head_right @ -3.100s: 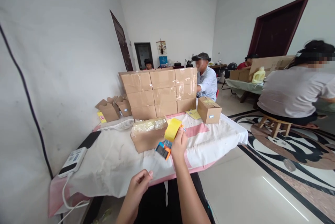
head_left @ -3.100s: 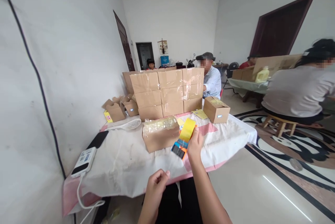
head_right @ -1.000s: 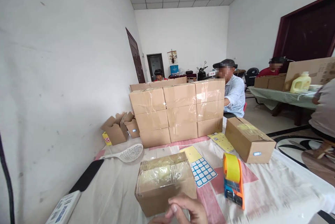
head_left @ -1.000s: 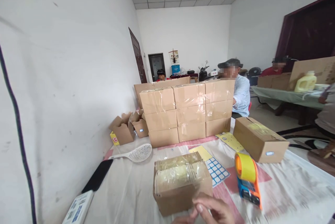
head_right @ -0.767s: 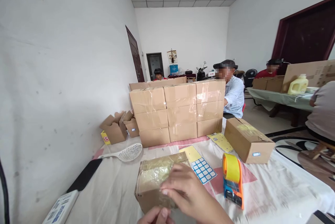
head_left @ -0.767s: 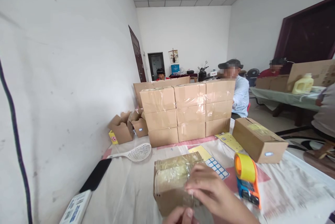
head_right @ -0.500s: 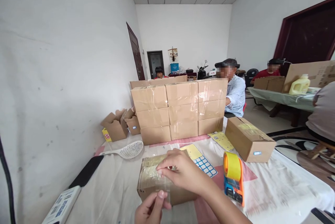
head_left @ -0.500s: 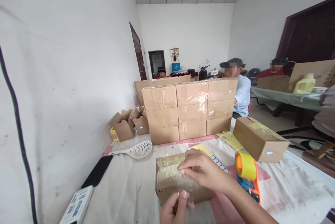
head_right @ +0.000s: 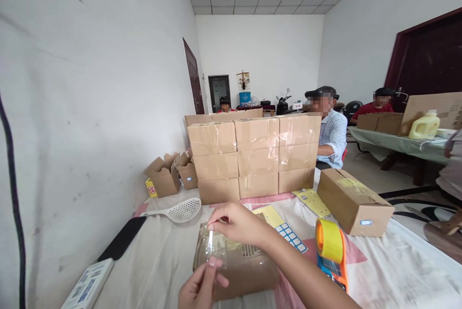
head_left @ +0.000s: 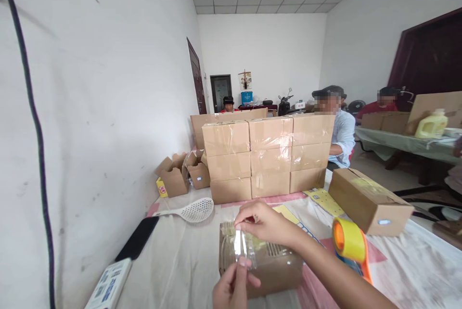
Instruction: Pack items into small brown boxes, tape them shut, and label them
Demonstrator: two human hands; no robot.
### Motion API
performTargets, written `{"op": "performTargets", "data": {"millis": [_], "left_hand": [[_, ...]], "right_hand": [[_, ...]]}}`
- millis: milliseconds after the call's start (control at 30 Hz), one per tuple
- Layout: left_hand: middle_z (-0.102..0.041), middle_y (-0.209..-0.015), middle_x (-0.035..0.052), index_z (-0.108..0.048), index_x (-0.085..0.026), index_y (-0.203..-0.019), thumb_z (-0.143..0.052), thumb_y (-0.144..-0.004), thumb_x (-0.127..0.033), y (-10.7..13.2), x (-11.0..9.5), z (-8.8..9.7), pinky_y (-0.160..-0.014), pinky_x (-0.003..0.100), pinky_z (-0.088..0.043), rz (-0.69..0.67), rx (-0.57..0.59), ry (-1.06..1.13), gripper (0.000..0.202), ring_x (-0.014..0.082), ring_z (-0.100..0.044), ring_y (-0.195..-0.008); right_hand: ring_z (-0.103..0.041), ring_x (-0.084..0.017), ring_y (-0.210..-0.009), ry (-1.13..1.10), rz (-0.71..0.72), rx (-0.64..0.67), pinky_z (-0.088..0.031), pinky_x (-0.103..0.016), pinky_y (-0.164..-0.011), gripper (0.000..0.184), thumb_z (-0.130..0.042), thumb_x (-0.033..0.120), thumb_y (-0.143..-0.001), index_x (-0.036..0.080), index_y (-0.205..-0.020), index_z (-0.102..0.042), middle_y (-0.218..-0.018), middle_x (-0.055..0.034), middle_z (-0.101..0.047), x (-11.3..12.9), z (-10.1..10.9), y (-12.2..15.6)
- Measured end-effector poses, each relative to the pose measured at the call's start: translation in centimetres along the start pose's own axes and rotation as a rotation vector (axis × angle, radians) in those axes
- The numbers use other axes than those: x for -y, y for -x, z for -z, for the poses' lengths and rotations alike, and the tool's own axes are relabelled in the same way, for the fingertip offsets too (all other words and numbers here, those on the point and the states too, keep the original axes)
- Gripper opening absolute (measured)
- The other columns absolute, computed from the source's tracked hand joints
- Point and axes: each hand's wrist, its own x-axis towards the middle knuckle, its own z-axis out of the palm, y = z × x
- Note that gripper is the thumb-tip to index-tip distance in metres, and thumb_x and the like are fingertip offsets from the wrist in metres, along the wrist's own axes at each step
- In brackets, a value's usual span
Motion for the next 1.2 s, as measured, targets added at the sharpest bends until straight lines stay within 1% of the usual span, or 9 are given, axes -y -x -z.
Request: {"op": "performTargets", "data": {"millis": [267, 567, 700, 833, 933, 1000, 1067, 1133, 1200], "left_hand": [[-0.06, -0.047, 0.0033, -0.076, -0.017, -0.07, -0.073, -0.059, -0.076, -0.7, 0.4, 0.1, -0.043, 0.023, -0.026, 0.059, -0.051, 0.11, 0.06, 0.0096, -0.036, -0.038], [-0.061, -0.048, 0.0031, -0.076, -0.015, -0.073, -0.076, -0.058, -0.074, -0.9, 0.3, 0.3, -0.046, 0.022, -0.022, 0.072, -0.019, 0.112, 0.06, 0.0083, -0.034, -0.038], [-0.054, -0.042, 0.0015, -0.075, -0.015, -0.07, -0.071, -0.062, -0.077, -0.8, -0.4, 0.7, -0.048, 0.023, -0.025, 0.043, 0.013, 0.061, 0.063, 0.0107, -0.036, -0.041], [-0.047, -0.04, -0.0012, -0.074, -0.016, -0.068, -0.068, -0.066, -0.078, -0.2, -1.7, 1.5, -0.05, 0.025, -0.033, -0.026, 0.014, 0.011, 0.062, 0.0128, -0.041, -0.043], [-0.044, -0.043, -0.0023, -0.071, -0.018, -0.064, -0.065, -0.07, -0.077, 0.9, -2.2, 1.9, -0.052, 0.026, -0.036, -0.111, -0.046, -0.042, 0.059, 0.0139, -0.043, -0.046], [-0.04, -0.045, -0.003, -0.066, -0.019, -0.06, -0.063, -0.074, -0.075, 1.7, -1.9, 1.9, -0.053, 0.026, -0.035, -0.149, -0.1, -0.068, 0.058, 0.0131, -0.041, -0.048], [-0.036, -0.048, -0.0038, -0.061, -0.018, -0.056, -0.063, -0.076, -0.072, 2.3, -1.1, 1.9, -0.052, 0.025, -0.031, -0.145, -0.119, -0.076, 0.058, 0.0117, -0.036, -0.049], [-0.033, -0.05, -0.0045, -0.058, -0.018, -0.056, -0.062, -0.078, -0.07, 2.6, 0.0, 2.0, -0.052, 0.025, -0.029, -0.111, -0.11, -0.085, 0.057, 0.0108, -0.032, -0.05], [-0.032, -0.051, -0.0049, -0.056, -0.018, -0.056, -0.061, -0.08, -0.069, 2.7, 1.1, 2.2, -0.052, 0.024, -0.029, -0.084, -0.089, -0.106, 0.056, 0.0107, -0.032, -0.051]], "right_hand": [[-0.061, -0.014, -0.073, -0.039, 0.101, 0.008, -0.045, -0.023, -0.067, 0.023, -0.06, 0.03, -0.094, 0.016, -0.089, -0.077, -0.081, -0.004, -0.071, -1.6, -1.3, -1.5], [-0.06, -0.013, -0.072, -0.076, 0.068, 0.028, -0.045, -0.023, -0.068, 0.026, -0.059, 0.033, -0.095, 0.013, -0.09, -0.076, -0.08, -0.0039, -0.07, -3.1, -1.7, -1.7], [-0.06, -0.013, -0.071, 0.002, 0.15, 0.018, -0.045, -0.024, -0.069, 0.031, -0.055, 0.037, -0.098, 0.015, -0.089, -0.075, -0.078, -0.0038, -0.069, -1.9, -1.3, -1.6], [-0.059, -0.013, -0.075, 0.266, 0.362, -0.009, -0.044, -0.029, -0.081, 0.031, -0.049, 0.033, -0.102, 0.017, -0.091, -0.073, -0.077, -0.003, -0.066, 0.7, -1.1, 0.0], [-0.057, -0.013, -0.078, 0.44, 0.463, -0.022, -0.043, -0.03, -0.081, 0.027, -0.046, 0.028, -0.103, 0.019, -0.096, -0.071, -0.08, -0.0034, -0.066, 2.5, -0.8, 1.5], [-0.057, -0.014, -0.076, 0.425, 0.529, -0.09, -0.044, -0.03, -0.077, 0.024, -0.047, 0.025, -0.103, 0.019, -0.097, -0.07, -0.079, -0.0034, -0.066, 3.6, 0.1, 2.2], [-0.059, -0.014, -0.075, 0.298, 0.544, -0.266, -0.046, -0.029, -0.072, 0.02, -0.05, 0.024, -0.101, 0.019, -0.095, -0.069, -0.08, -0.0035, -0.067, 4.4, 1.9, 2.5], [-0.06, -0.014, -0.073, 0.163, 0.481, -0.464, -0.046, -0.027, -0.067, 0.015, -0.056, 0.025, -0.099, 0.02, -0.092, -0.068, -0.08, -0.0026, -0.068, 5.2, 4.1, 2.5], [-0.059, -0.013, -0.069, 0.087, 0.395, -0.516, -0.046, -0.026, -0.064, 0.011, -0.063, 0.027, -0.095, 0.021, -0.088, -0.068, -0.076, -0.0006, -0.065, 5.8, 5.9, 2.3]]}}
